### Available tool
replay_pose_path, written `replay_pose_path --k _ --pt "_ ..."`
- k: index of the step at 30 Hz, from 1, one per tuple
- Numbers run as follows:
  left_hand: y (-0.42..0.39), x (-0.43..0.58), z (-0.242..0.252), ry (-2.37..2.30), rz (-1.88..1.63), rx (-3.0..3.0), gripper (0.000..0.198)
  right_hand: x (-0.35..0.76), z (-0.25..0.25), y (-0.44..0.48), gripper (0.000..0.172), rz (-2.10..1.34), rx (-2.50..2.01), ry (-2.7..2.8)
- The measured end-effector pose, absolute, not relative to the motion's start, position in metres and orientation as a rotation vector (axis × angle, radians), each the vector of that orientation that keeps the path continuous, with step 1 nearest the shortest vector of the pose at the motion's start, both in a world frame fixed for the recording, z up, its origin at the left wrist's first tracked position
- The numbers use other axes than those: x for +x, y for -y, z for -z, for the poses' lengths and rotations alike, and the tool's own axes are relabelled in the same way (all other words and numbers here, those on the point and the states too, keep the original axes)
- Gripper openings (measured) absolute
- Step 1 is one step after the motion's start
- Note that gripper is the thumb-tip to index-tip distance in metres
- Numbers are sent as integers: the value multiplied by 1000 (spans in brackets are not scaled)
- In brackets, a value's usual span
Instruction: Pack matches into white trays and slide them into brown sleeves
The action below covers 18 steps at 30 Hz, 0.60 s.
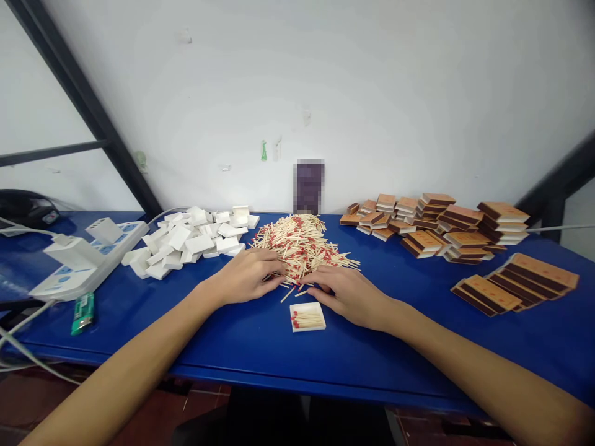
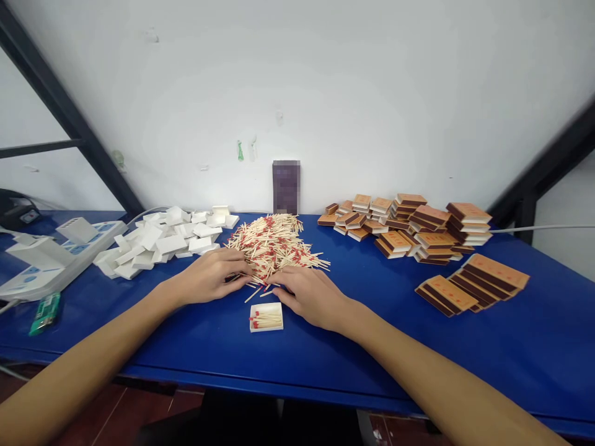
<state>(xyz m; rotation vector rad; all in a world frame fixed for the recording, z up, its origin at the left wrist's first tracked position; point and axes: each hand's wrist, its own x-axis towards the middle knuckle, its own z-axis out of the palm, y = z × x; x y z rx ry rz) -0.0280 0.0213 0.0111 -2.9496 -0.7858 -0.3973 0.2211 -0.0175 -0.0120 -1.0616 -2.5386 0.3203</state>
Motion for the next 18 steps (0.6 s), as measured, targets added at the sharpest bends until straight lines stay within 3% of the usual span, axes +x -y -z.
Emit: replay_pose_path --k 18 --pt "-10 -17 -9 807 384 -3106 14 224 13 16 17 -324 -1014 2556"
